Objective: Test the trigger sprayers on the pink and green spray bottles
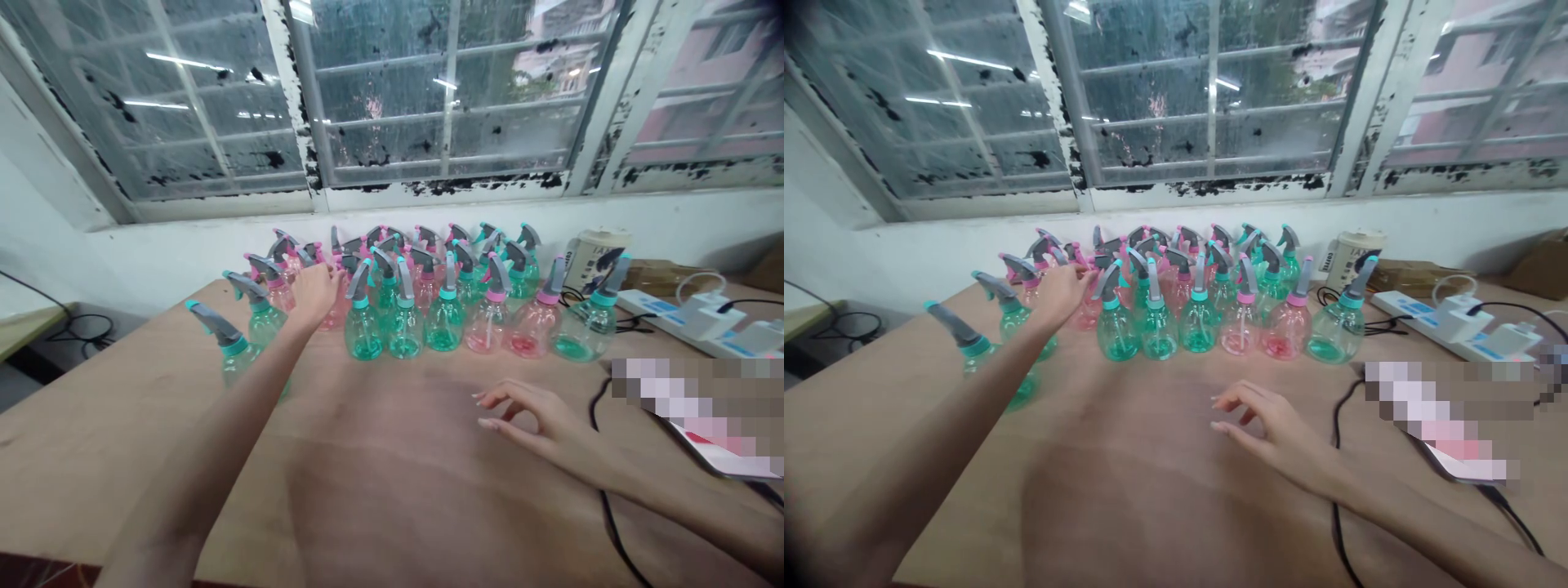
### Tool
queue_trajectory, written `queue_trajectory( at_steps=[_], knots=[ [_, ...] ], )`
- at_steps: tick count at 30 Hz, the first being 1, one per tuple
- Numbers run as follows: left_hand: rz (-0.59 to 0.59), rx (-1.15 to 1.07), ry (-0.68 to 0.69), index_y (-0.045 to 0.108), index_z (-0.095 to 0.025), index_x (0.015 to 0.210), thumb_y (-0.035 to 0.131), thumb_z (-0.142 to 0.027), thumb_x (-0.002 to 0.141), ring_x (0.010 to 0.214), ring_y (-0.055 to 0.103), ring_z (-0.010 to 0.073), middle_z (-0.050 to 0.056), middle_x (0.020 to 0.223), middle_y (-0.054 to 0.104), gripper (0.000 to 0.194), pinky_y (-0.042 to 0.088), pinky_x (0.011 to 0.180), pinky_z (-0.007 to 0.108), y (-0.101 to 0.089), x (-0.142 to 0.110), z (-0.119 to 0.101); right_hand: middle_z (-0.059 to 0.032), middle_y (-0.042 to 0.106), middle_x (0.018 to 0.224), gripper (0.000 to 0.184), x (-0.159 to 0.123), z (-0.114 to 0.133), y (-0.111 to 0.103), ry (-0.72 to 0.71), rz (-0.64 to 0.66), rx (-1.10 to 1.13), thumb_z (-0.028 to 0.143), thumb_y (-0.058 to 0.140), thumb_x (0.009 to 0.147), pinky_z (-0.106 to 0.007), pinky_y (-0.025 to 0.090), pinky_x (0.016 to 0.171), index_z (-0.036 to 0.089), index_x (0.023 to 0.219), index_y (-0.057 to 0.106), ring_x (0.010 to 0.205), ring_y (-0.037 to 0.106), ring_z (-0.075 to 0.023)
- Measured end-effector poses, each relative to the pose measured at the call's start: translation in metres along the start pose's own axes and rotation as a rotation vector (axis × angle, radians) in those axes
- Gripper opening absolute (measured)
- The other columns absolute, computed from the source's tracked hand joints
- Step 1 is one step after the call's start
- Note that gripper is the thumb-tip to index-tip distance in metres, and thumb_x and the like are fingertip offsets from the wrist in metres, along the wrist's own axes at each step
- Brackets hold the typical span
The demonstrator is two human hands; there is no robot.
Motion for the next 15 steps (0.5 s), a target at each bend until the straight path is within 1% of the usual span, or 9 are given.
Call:
queue_trajectory(
  at_steps=[4, 7, 9, 12, 14, 15],
  knots=[
    [0.024, 0.001, 0.002, 0.073, -0.009, 0.099, 0.056, -0.039, 0.092, 0.099, 0.065, 0.034, 0.019, 0.097, 0.071, 0.035, 0.047, 0.082, 0.037, 0.005, 0.02, -0.006, -0.0075, 0.069, 0.109, 0.018, -0.004, -0.004, -0.007, 0.021, -0.042, -0.02, 0.039, 0.057, 0.093, -0.035, 0.057, 0.075, 0.023, 0.098, 0.061, 0.081, 0.068, -0.0169],
    [0.04, -0.002, 0.004, 0.073, -0.008, 0.091, 0.06, -0.036, 0.09, 0.096, 0.066, 0.0348, 0.02, 0.091, 0.071, 0.032, 0.047, 0.079, 0.036, 0.008, 0.027, -0.006, -0.0075, 0.07, 0.108, 0.019, -0.007, -0.01, -0.015, 0.04, -0.074, -0.029, 0.04, 0.058, 0.091, -0.035, 0.057, 0.074, 0.023, 0.098, 0.062, 0.077, 0.069, -0.0167],
    [0.028, -0.011, 0.009, 0.073, -0.008, 0.091, 0.059, -0.036, 0.09, 0.096, 0.066, 0.0339, 0.02, 0.09, 0.071, 0.031, 0.047, 0.078, 0.034, 0.005, 0.03, -0.004, -0.0076, 0.07, 0.107, 0.021, -0.008, -0.016, -0.018, 0.067, -0.074, -0.035, 0.042, 0.058, 0.091, -0.034, 0.058, 0.07, 0.023, 0.098, 0.063, 0.075, 0.07, -0.0173],
    [-0.025, -0.017, 0.007, 0.073, -0.01, 0.095, 0.055, -0.036, 0.092, 0.097, 0.066, 0.0319, 0.018, 0.094, 0.072, 0.032, 0.046, 0.08, 0.034, -0.01, 0.032, -0.003, -0.0076, 0.071, 0.106, 0.024, -0.009, -0.021, -0.024, 0.092, -0.084, -0.033, 0.044, 0.058, 0.09, -0.034, 0.058, 0.067, 0.022, 0.097, 0.064, 0.076, 0.071, -0.0186],
    [-0.064, -0.013, -0.001, 0.073, -0.012, 0.099, 0.054, -0.036, 0.094, 0.098, 0.066, 0.0304, 0.016, 0.097, 0.073, 0.031, 0.046, 0.082, 0.035, -0.028, 0.033, -0.004, -0.0069, 0.072, 0.104, 0.024, -0.009, -0.022, -0.027, 0.098, -0.103, -0.034, 0.045, 0.058, 0.089, -0.034, 0.058, 0.069, 0.023, 0.096, 0.065, 0.075, 0.071, -0.0185],
    [-0.091, -0.014, -0.008, 0.073, -0.012, 0.1, 0.053, -0.036, 0.094, 0.098, 0.066, 0.0296, 0.015, 0.098, 0.073, 0.031, 0.046, 0.083, 0.035, -0.04, 0.033, -0.006, -0.0065, 0.072, 0.103, 0.024, -0.008, -0.022, -0.028, 0.1, -0.111, -0.032, 0.045, 0.058, 0.089, -0.034, 0.058, 0.069, 0.023, 0.095, 0.065, 0.075, 0.071, -0.0184]
  ],
)
Point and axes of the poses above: each hand's wrist, its own x-axis towards the middle knuckle, its own y-axis out of the palm, z = x × y, the point moved 10 cm from there along x, towards the middle knuckle
